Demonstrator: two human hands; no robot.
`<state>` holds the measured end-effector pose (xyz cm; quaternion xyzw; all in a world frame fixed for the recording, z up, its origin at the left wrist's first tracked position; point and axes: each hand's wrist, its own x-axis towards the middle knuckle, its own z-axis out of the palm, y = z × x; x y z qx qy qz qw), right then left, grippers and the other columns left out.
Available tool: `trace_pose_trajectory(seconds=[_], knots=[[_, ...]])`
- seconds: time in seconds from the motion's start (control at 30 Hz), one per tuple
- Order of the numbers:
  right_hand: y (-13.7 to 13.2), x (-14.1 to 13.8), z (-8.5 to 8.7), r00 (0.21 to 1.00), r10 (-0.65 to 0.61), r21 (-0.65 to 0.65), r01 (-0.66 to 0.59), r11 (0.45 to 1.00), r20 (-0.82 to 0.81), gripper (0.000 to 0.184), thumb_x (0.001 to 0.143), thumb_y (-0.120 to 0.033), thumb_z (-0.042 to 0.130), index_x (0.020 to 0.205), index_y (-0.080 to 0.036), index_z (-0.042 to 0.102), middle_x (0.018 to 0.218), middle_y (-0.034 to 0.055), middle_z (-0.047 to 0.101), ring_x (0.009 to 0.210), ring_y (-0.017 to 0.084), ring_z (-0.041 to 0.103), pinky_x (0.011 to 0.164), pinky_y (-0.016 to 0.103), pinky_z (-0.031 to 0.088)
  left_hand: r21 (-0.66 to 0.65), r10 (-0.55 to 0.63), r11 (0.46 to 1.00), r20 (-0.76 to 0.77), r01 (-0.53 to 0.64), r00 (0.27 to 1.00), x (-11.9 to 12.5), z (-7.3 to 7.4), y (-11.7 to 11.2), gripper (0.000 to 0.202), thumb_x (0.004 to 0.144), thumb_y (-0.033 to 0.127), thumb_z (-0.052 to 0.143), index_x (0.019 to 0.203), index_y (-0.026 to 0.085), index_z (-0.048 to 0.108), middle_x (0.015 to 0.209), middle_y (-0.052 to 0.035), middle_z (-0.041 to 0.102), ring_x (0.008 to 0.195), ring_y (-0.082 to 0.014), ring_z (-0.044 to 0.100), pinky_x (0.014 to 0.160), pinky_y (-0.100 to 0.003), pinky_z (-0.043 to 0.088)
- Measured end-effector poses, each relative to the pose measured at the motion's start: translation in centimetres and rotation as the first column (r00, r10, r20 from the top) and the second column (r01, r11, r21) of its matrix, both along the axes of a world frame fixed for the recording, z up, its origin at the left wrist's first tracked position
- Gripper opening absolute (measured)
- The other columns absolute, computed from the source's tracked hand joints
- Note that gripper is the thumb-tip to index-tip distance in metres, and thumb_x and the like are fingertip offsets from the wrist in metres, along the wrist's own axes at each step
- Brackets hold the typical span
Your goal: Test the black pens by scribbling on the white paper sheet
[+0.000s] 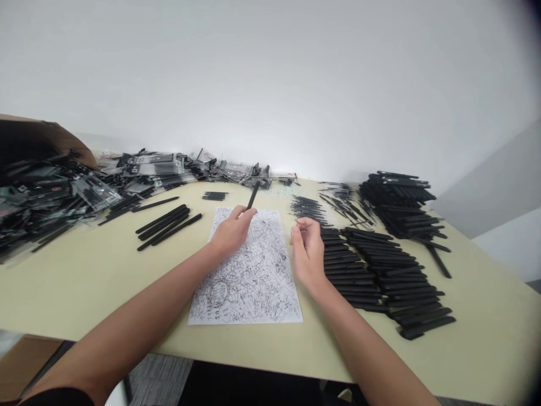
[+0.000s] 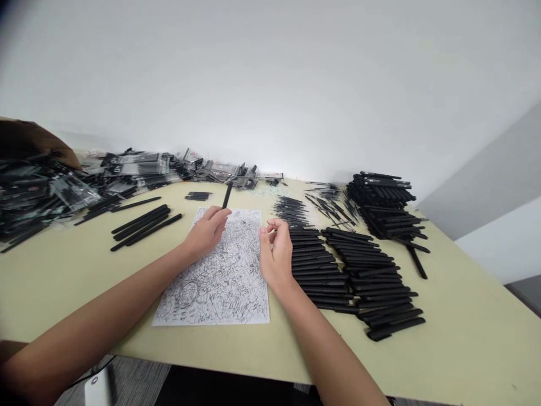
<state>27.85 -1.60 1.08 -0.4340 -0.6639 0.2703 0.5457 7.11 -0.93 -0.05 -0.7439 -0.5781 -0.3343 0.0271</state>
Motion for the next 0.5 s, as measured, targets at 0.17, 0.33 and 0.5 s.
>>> trace_pose_trajectory(seconds=[0.17,0.33,0.5], knots=[[-0.2,0.0,-0.3,0.998,0.052,0.016,-0.053,0.998,0.026,0.024,0.094,-0.042,0.044,0.106,-0.021,0.048,0.086,0.0000,0.054,0.067,0.013,0.053,0.067,0.029,0.044,-0.004,0.075,0.997,0.048,-0.075,0.996,-0.2,0.9,-0.4,0.036,0.099,0.029,0.029,0.127,0.018,0.050,0.116,-0.0121,0.061,0.089,-0.0197,0.064,0.076,-0.033,0.053],[-0.2,-0.2,-0.5,0.996,0.077,0.016,-0.078,0.997,0.042,0.026,0.095,-0.043,0.042,0.106,-0.021,0.049,0.085,0.0004,0.055,0.066,0.013,0.052,0.066,0.029,0.043,-0.075,0.240,0.966,-0.093,-0.247,0.966,-0.3,1.4,-0.6,0.042,0.096,0.022,0.033,0.137,0.017,0.041,0.127,-0.0147,0.062,0.090,-0.0235,0.068,0.071,-0.034,0.051],[-0.3,0.0,-0.5,0.995,0.090,0.003,-0.090,0.996,0.048,0.024,0.094,-0.041,0.043,0.105,-0.021,0.051,0.085,0.0016,0.057,0.067,0.014,0.052,0.066,0.030,0.044,-0.228,0.381,0.856,-0.327,-0.464,0.865,-0.3,2.5,-0.5,0.029,0.096,0.031,0.036,0.113,0.018,0.056,0.092,-0.0126,0.073,0.076,-0.0264,0.069,0.064,-0.033,0.049]])
